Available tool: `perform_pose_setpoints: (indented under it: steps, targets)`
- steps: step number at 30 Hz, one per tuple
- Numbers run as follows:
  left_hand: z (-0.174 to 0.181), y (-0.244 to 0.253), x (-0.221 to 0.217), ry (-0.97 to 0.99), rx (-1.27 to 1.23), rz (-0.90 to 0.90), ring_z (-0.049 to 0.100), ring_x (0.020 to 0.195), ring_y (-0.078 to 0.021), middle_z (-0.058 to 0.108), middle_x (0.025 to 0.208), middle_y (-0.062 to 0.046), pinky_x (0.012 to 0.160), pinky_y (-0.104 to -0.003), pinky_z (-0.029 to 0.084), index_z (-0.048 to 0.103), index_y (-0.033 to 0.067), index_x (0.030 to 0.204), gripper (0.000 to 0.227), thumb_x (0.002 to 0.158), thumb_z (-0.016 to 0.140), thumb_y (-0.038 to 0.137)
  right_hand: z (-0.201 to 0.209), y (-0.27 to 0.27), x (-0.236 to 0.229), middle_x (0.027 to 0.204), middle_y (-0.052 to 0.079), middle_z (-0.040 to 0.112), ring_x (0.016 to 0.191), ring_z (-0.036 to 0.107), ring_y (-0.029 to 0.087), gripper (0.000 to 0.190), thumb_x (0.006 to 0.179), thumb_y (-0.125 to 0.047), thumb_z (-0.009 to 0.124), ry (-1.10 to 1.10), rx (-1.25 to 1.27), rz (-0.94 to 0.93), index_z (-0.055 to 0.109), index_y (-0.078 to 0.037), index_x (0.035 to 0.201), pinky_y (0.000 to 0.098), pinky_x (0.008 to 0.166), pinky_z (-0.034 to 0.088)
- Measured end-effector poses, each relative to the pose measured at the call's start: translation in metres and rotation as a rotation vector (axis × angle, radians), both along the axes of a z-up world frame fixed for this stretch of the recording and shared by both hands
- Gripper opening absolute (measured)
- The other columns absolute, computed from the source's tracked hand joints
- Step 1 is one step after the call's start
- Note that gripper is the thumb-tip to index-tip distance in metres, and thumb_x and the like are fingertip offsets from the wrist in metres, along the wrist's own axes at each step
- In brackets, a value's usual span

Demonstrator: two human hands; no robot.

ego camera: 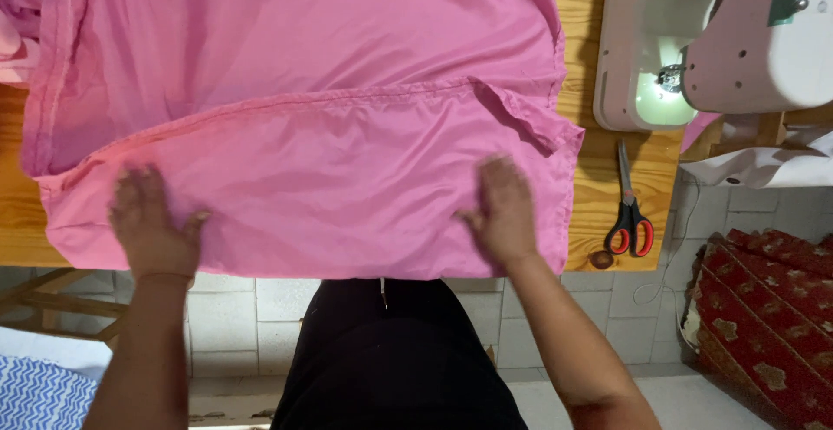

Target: The person spreads a pink garment on a wooden table, then uses scissors to trim excess fabric and threads along seams and edges. The person repeatedly folds and repositions the garment to access different areas for cutting.

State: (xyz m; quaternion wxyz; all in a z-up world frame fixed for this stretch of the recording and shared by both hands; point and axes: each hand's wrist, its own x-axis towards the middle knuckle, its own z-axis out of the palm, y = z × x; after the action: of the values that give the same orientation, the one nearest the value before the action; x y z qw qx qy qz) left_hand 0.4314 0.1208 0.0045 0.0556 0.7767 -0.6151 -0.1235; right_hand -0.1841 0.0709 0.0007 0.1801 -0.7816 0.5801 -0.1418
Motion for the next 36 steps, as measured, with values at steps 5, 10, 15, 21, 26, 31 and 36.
perform_pose_setpoints:
  steps: [5,10,15,21,26,31,36]
  targets:
    - [-0.006,0.008,0.047,0.016,-0.200,-0.019,0.028,0.173,-0.0691,0.030,0.189,-0.049,0.135,-0.085,0.024,0.036,-0.0081,0.192,0.097,0.119,0.069,0.046,0.003,-0.020,-0.051,0.190,0.044,0.034,0.178,0.032,0.062,0.120,0.105,-0.048,0.095,0.083,-0.096,-0.350,0.026,0.004,0.188,0.0720,0.146,0.022]
    - [-0.019,0.014,0.054,-0.024,-0.476,0.119,0.040,0.164,-0.0737,0.041,0.179,-0.054,0.131,-0.085,0.030,0.057,-0.0230,0.177,0.073,0.110,0.081,-0.005,0.000,0.002,-0.031,0.189,0.027,0.050,0.178,0.041,0.051,0.102,0.106,-0.072,0.077,0.143,-0.117,0.088,0.053,-0.008,0.182,0.0718,0.142,0.034]
    - [-0.026,0.018,0.058,-0.048,-0.216,0.352,0.023,0.179,-0.0611,0.022,0.195,-0.037,0.142,-0.079,0.020,0.036,-0.0042,0.194,0.094,0.131,0.064,0.059,-0.002,0.025,-0.025,0.197,0.024,0.035,0.183,0.028,0.049,0.111,0.102,-0.073,0.075,0.076,0.041,-0.114,0.042,-0.010,0.188,0.0675,0.148,0.019]
    - [-0.002,0.045,0.032,0.015,-0.127,0.417,0.017,0.182,-0.0568,0.018,0.198,-0.033,0.145,-0.073,0.012,0.028,0.0002,0.194,0.105,0.122,0.050,0.073,-0.014,0.057,-0.045,0.197,0.024,0.035,0.184,0.028,0.047,0.109,0.106,-0.077,0.066,0.109,-0.001,-0.082,0.040,-0.010,0.188,0.0673,0.149,0.022]
    - [-0.003,0.047,0.033,-0.007,-0.158,0.240,0.032,0.175,-0.0625,0.031,0.192,-0.042,0.141,-0.076,0.021,0.034,-0.0077,0.190,0.104,0.107,0.074,0.041,0.002,0.050,-0.031,0.193,0.020,0.046,0.180,0.040,0.045,0.107,0.100,-0.073,0.079,0.150,-0.043,-0.033,0.048,-0.015,0.184,0.0682,0.140,0.035]
    - [-0.015,-0.023,-0.017,0.005,-0.346,-0.340,0.052,0.172,-0.0510,0.064,0.177,-0.028,0.143,-0.065,0.037,0.061,0.0089,0.180,0.104,0.104,0.061,0.080,-0.018,-0.011,0.029,0.191,0.011,0.049,0.177,0.043,0.036,0.110,0.096,-0.089,0.070,0.186,-0.132,0.149,0.049,-0.030,0.186,0.0608,0.141,0.035]
    - [-0.052,-0.083,0.038,-0.253,-0.287,-0.240,0.074,0.153,-0.0313,0.076,0.166,-0.009,0.117,-0.051,0.062,0.079,0.0230,0.163,0.080,0.093,0.089,0.062,-0.018,-0.100,-0.005,0.117,0.008,0.075,0.117,0.077,0.039,0.048,0.093,-0.048,0.098,0.144,-0.185,-0.213,0.077,-0.019,0.125,0.0612,0.098,0.062]
